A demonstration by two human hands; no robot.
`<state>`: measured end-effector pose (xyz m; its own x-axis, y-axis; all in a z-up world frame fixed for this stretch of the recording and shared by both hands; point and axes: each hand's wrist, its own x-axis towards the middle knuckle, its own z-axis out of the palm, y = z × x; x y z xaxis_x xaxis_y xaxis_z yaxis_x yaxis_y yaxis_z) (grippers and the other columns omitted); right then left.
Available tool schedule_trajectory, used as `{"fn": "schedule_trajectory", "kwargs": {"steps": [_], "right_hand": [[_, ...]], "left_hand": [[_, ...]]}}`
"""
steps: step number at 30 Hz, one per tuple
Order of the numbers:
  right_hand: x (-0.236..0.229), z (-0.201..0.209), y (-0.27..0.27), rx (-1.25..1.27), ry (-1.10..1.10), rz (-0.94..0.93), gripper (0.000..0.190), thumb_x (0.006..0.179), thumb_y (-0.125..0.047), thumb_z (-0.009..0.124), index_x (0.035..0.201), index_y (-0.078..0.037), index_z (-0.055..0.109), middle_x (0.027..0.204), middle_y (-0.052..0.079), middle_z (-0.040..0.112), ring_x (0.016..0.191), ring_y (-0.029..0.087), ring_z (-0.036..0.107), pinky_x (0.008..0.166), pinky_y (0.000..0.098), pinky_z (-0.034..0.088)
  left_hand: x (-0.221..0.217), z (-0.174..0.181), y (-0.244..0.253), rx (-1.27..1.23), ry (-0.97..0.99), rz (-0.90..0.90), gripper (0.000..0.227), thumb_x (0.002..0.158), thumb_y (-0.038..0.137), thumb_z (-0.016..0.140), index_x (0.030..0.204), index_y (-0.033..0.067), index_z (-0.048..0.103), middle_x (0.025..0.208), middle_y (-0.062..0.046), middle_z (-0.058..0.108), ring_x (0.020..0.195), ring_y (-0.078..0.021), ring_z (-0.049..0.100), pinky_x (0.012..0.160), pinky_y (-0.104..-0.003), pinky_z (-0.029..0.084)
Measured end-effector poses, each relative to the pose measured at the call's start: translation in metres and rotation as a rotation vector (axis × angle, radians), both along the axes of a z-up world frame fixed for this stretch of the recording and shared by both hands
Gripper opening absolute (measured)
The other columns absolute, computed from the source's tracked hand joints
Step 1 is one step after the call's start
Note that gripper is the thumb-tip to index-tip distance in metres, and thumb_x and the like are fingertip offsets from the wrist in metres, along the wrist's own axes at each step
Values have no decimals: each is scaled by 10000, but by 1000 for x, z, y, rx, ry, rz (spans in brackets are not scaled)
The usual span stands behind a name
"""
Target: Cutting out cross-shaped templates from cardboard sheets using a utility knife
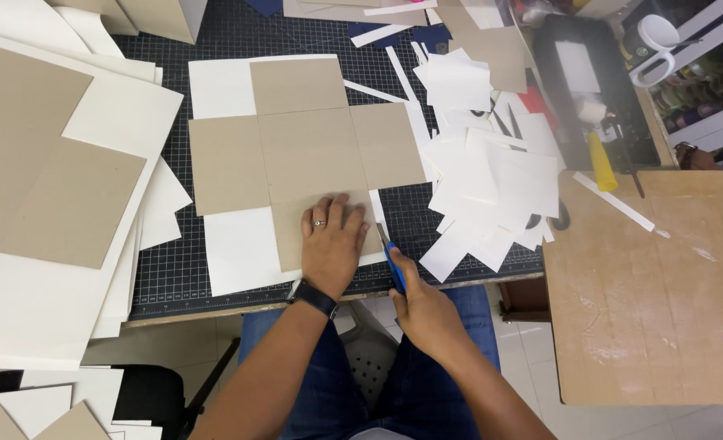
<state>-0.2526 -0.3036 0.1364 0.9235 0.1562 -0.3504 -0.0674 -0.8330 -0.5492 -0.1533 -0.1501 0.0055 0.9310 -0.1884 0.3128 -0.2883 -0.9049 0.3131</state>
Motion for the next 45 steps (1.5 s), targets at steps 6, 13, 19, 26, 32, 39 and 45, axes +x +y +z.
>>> {"fn": "schedule_trajectory", "kwargs": {"steps": [6,13,19,26,32,39,45], "right_hand": [[-14,-21,-9,-96,104,-60,674,1025,-235,500,1613,-337,188,716,97,628,601,319,605,578,441,446],[-43,-31,-14,-104,110,-80,678,1012,-279,497,1612,-360,192,934,88,713,780,370,691,629,485,501],[-65,-44,-24,-132,52,-82,691,991,-299,528,1599,-351,205,1216,82,723,840,445,706,633,555,534],[-36,38,-31,-149,253,-163,665,1000,-419,505,1596,-488,220,771,43,690,590,233,649,588,369,472],[5,9,-26,-109,144,-101,654,1029,-421,473,1617,-422,187,757,40,644,588,241,608,526,371,406],[9,14,-70,-94,-7,-209,608,987,-223,600,1546,-285,368,1197,312,715,1047,541,715,826,602,597],[14,2,-100,-121,-31,-335,641,993,-330,583,1571,-335,307,1381,244,639,1172,523,651,917,623,549]], "left_hand": [[-2,12,1,-37,-272,8,270,997,346,611,1189,182,707,1341,-89,617,1232,-350,539,1053,-533,404],[-2,10,1,-35,-237,3,284,999,352,596,1213,194,696,1360,-89,606,1258,-347,526,1070,-531,382],[-1,11,1,-39,-263,14,273,1009,355,593,1213,203,693,1342,-83,608,1244,-339,533,1064,-526,392],[-3,18,4,-117,-259,-29,265,981,318,621,1189,161,672,1326,-94,606,1224,-347,525,1081,-533,386],[10,25,7,-215,-217,-24,259,929,247,658,1163,154,718,1236,-97,646,1171,-358,529,1030,-537,374],[71,19,16,-188,-68,-28,218,958,299,699,1173,266,691,1251,18,570,1295,-283,458,1093,-523,319],[169,-4,-32,-123,-35,-96,260,963,320,696,1209,238,694,1271,-36,571,1339,-301,434,1143,-541,274]]}}
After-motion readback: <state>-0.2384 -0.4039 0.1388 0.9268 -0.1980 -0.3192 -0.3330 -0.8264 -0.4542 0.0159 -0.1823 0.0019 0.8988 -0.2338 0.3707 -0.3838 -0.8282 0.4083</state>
